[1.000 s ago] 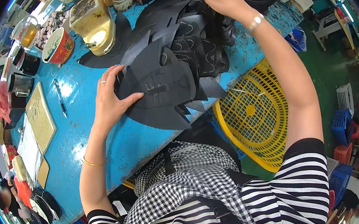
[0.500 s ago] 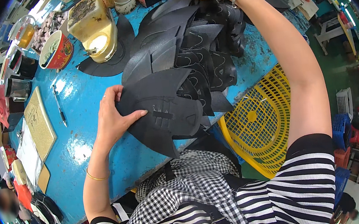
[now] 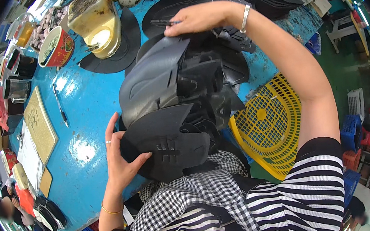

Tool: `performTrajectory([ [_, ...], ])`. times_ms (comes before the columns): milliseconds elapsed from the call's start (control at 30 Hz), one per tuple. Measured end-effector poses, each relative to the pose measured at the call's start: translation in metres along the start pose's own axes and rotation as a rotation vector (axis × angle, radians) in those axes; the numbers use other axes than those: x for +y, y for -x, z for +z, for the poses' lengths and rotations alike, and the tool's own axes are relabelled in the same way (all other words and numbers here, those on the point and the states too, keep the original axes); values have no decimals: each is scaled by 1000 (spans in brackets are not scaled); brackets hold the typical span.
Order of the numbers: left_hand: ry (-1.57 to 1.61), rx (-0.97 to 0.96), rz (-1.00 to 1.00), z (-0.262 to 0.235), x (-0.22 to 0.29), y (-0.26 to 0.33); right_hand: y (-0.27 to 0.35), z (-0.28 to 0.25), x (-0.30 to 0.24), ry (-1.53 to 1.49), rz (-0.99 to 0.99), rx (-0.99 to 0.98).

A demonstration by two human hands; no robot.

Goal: Trim excess material and threads from black leather shoe uppers using small snips.

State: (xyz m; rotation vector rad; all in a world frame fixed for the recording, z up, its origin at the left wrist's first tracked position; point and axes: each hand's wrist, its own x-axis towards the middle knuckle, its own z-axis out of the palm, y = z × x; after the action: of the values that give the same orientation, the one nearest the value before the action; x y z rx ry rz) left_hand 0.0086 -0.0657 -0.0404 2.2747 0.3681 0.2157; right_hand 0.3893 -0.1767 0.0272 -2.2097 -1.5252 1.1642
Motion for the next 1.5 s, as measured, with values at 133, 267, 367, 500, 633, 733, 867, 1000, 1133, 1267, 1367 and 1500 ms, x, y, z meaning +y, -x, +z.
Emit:
performTrajectory([
  [133, 120, 52, -58, -7, -12, 22, -10, 41, -13, -274, -93, -71],
  [267, 431, 172, -113, -13, -25, 33, -4, 73, -57, -459, -127, -166],
  [367, 496, 126, -149, -24, -36, 35, -9, 104, -72, -614, -200, -286],
  [500, 621, 7, -256, -41, -24, 43, -12, 127, -81, -668, -198, -308],
  [633, 543, -69, -237, -41, -23, 70, -7, 145, -89, -661, -300, -274],
  [733, 379, 27, 118, -38, -24, 72, -13, 162, -103, -660, -345, -428],
  [867, 407, 19, -40, -39, -12, 68, -18, 185, -110, -635, -538, -282],
  [1000, 503, -196, -283, -42, -25, 78, -22, 184, -123, -578, -426, 47],
  [1133, 657, -214, -348, -38, -23, 93, -33, 176, -79, 214, -195, 593],
  [1267, 852, -133, -505, -30, -17, 112, -15, 184, -61, 394, -251, 768],
  [1367, 972, -4, -526, -32, -23, 138, 9, 183, -64, 407, -443, 850],
  [1500, 1281, 266, -355, -38, -45, 179, 50, 199, -67, -551, -305, 484],
])
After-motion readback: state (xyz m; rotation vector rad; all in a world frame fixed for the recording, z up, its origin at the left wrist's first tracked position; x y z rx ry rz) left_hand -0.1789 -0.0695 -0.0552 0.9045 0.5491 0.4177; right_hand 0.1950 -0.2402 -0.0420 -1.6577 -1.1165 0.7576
